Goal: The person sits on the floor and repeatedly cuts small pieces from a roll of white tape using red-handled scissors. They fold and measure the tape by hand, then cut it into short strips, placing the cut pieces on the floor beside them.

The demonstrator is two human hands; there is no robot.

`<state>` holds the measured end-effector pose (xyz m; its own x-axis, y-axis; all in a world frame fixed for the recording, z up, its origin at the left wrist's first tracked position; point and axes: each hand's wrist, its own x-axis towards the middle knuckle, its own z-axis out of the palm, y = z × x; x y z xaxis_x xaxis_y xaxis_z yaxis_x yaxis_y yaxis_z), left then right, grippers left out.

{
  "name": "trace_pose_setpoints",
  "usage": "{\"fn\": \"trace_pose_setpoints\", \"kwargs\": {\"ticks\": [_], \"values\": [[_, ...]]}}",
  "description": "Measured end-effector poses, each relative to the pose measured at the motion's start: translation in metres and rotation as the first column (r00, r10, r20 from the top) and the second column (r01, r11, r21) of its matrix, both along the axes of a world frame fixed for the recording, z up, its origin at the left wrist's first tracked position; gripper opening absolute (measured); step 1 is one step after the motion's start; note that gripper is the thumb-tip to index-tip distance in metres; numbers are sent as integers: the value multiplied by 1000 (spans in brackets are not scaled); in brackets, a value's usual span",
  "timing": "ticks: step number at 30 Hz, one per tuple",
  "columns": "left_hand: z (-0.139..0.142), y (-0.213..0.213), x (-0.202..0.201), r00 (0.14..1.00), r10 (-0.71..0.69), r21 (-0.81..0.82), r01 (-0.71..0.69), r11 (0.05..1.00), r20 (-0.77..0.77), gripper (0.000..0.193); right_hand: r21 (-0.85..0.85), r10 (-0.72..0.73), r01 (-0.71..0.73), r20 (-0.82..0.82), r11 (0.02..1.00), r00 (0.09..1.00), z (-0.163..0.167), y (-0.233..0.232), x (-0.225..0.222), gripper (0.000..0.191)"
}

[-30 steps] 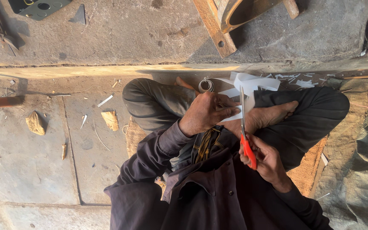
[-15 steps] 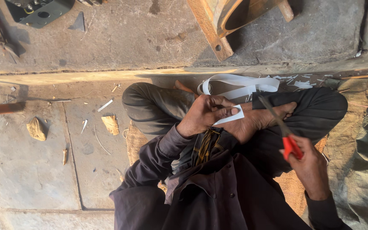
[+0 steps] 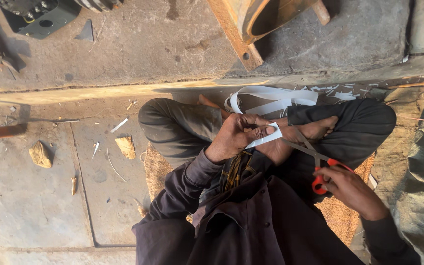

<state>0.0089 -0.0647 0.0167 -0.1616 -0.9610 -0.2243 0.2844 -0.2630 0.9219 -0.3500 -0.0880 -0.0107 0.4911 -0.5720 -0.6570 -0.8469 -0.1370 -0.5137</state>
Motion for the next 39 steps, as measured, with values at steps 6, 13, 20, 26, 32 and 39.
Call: {"fn": "trace_pose_setpoints", "kwargs": {"ticks": [6,13,20,26,32,39], "values": [[-2,1,-11,999,14,15,-15,1000,34,26,-13,-229,277,528,961,818,43,-7,55,48],[1,3,-18,998,23,-58,-20,998,50,21,35,-265,403,805,915,530,57,-17,141,39],[-7,8,-18,1000,-1,-65,2,998,21,19,157,-385,435,771,887,508,46,-16,140,23],[-11,6,-19,998,7,-88,-1,996,59,20,69,-330,459,788,886,520,45,-13,142,22],[-14,8,-19,998,12,-98,-6,995,64,19,89,-349,457,776,885,526,46,-14,144,22],[-11,11,-19,992,13,-15,-11,1000,127,20,124,-367,445,775,887,515,42,-13,144,22]]}}
